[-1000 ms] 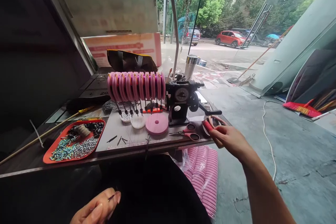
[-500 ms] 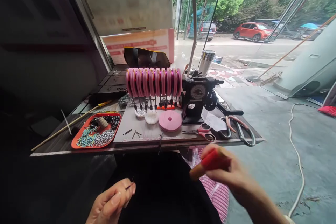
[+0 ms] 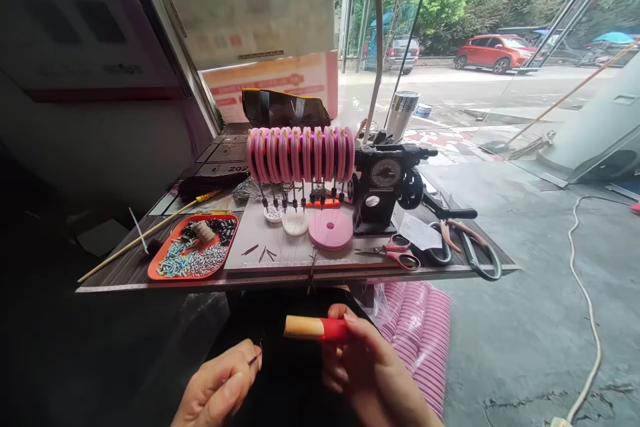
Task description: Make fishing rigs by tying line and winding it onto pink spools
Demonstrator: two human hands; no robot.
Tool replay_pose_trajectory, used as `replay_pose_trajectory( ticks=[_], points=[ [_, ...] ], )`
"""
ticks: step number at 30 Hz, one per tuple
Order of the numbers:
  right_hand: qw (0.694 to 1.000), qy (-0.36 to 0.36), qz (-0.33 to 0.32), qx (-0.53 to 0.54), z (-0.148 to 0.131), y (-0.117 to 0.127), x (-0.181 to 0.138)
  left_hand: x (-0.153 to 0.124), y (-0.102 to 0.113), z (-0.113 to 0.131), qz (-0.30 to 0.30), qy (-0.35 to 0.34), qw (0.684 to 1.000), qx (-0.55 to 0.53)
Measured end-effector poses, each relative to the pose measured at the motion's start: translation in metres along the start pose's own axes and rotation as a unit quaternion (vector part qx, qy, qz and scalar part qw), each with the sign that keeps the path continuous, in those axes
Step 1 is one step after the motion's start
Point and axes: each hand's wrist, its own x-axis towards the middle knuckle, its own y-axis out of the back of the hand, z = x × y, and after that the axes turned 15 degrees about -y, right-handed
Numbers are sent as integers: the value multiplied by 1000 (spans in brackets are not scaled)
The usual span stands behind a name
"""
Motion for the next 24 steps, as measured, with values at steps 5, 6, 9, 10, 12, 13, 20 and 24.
replay_pose_trajectory(
  ticks=[5, 6, 9, 10, 12, 13, 20, 24],
  points=[
    [946, 94, 29, -310, -28, -3, 6, 32, 6, 19, -174, -71, 972, 140],
    [911, 110, 42, -395, -34, -6, 6, 42, 6, 26, -205, -64, 963, 161],
    [752, 166, 87, -632, -48, -20, 5, 73, 6, 46, -272, -14, 939, 209],
    [686, 173, 99, -699, -51, -26, 5, 84, 5, 50, -280, -3, 936, 214],
    [566, 171, 107, -799, -57, -36, 6, 106, 5, 51, -274, 22, 942, 193],
    [527, 167, 100, -827, -61, -40, 7, 115, 6, 48, -251, 42, 954, 161],
    [745, 161, 26, -646, -80, -33, 23, 115, 0, 6, 15, 87, 996, 21],
    [691, 209, 108, -683, -74, -39, 30, 90, -11, 15, -51, -9, 976, 211]
  ],
)
